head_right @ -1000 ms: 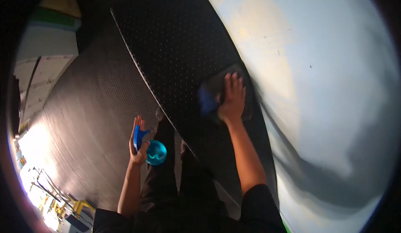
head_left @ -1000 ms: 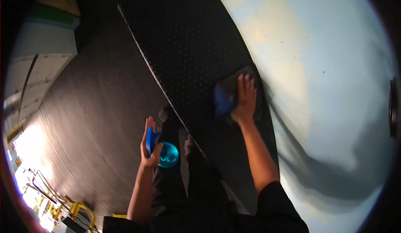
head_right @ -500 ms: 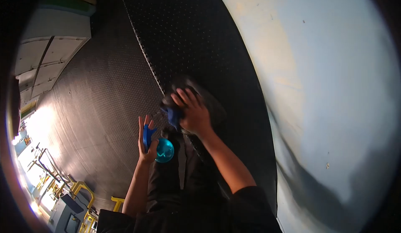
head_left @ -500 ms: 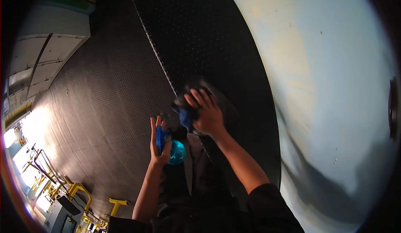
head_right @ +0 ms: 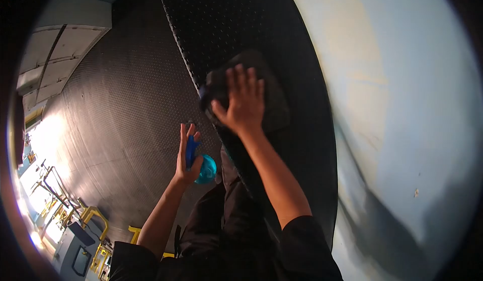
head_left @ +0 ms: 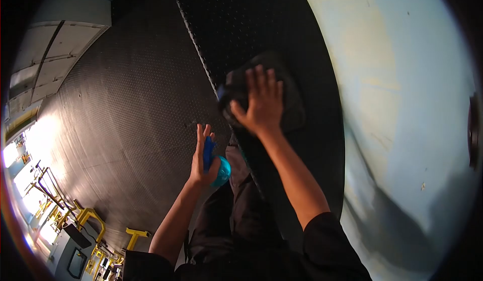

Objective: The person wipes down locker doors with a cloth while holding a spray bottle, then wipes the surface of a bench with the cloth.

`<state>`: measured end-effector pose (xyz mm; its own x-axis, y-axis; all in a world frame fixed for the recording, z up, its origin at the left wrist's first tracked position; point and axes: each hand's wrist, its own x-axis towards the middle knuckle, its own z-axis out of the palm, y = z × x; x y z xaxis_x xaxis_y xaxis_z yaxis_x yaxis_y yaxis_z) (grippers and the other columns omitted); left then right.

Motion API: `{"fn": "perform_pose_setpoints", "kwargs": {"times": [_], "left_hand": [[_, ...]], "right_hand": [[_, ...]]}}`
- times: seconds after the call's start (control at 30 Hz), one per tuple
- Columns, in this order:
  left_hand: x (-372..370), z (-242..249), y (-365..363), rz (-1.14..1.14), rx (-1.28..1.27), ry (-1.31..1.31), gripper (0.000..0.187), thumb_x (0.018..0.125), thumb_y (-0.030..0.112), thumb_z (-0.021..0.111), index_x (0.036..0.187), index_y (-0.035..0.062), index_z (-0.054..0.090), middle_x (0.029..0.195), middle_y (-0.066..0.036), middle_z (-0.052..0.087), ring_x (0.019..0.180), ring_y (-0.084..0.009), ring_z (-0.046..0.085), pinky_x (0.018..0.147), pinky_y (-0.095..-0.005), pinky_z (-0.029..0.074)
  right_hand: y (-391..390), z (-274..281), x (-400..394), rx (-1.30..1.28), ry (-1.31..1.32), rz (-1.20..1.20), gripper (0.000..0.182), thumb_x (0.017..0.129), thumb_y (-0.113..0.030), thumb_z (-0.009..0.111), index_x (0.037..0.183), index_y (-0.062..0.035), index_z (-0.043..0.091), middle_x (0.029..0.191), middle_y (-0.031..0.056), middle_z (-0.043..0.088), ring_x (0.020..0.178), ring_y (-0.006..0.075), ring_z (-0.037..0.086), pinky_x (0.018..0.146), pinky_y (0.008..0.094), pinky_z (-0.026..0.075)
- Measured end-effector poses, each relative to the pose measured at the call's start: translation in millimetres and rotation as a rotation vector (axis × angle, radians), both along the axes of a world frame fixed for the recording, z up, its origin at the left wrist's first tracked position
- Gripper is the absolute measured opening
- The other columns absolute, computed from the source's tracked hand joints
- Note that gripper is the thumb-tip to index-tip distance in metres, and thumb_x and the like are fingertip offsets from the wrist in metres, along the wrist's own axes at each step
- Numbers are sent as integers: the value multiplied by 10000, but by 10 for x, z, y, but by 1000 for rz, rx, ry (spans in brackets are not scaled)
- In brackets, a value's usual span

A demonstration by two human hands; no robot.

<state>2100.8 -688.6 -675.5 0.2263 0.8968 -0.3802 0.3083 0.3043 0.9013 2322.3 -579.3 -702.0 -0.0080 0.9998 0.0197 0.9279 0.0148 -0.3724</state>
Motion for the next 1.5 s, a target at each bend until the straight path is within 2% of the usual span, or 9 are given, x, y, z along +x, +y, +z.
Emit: {"fn": "perform_pose_setpoints", "kwargs": {"times": [0.2,0.4,0.53,0.67,0.9,1.1,1.3,1.43,1.5], "left_hand": [[-135,12,-332,28,14,7,1086,705,-64,483,1650,159,-3,1595,-282,348,1408,-468,446,1118,-512,407],[-200,-27,-727,82,29,-34,1095,683,-84,466,1652,168,24,1583,-276,369,1396,-464,459,1123,-561,406],[-167,-194,-1020,102,9,-49,1086,679,-88,456,1651,153,37,1574,-282,376,1409,-455,445,1133,-555,404],[-121,-296,-1356,113,47,-44,1078,684,-89,452,1650,140,32,1566,-285,387,1403,-450,454,1134,-544,405],[-135,-40,-1924,87,137,-79,1061,706,-106,416,1656,168,30,1589,-253,370,1403,-378,469,1164,-501,367],[-59,60,-2311,92,-7,-11,1108,680,-112,450,1654,195,18,1580,-254,389,1385,-455,478,1115,-543,422],[207,-75,-2392,17,2,-76,1084,682,-90,440,1656,165,37,1573,-278,385,1388,-397,488,1099,-493,438],[332,25,-2212,57,-18,-48,1062,700,-61,461,1651,128,30,1574,-281,380,1402,-411,468,1149,-506,377],[362,28,-2135,79,-32,-26,1052,708,-49,467,1649,115,27,1575,-281,379,1408,-417,458,1165,-510,355]], "right_hand": [[-1324,172,392,-307,47,255,797,839,-453,719,1551,-262,415,1635,92,332,1499,383,303,1195,534,293],[-1278,-21,1655,-119,-289,-243,834,888,-346,658,1607,-141,288,1642,189,285,1492,440,281,1204,575,239],[-589,-87,1116,-119,-443,-432,800,867,-411,656,1545,-79,390,1638,208,273,1520,428,220,1211,586,219],[-878,-21,193,-107,-224,-29,662,836,-423,672,1365,-33,593,1618,182,329,1528,395,223,1226,569,197],[-2452,75,204,-155,-10,185,652,969,-357,571,1577,-252,363,1647,48,313,1500,339,308,1195,568,274],[-2884,-66,1572,-122,-183,-121,689,971,-313,557,1604,-206,306,1657,124,272,1524,393,242,1202,578,241],[-1500,-309,1366,43,-336,-561,723,932,-457,562,1567,-161,381,1625,160,327,1517,422,238,1210,593,219],[-1605,53,442,-107,-208,-49,639,881,-402,618,1421,-68,551,1557,156,416,1491,405,294,1200,585,252],[-2040,85,86,-66,6,49,640,873,-343,646,1459,-117,526,1574,109,411,1494,378,301,1194,563,286]]}}
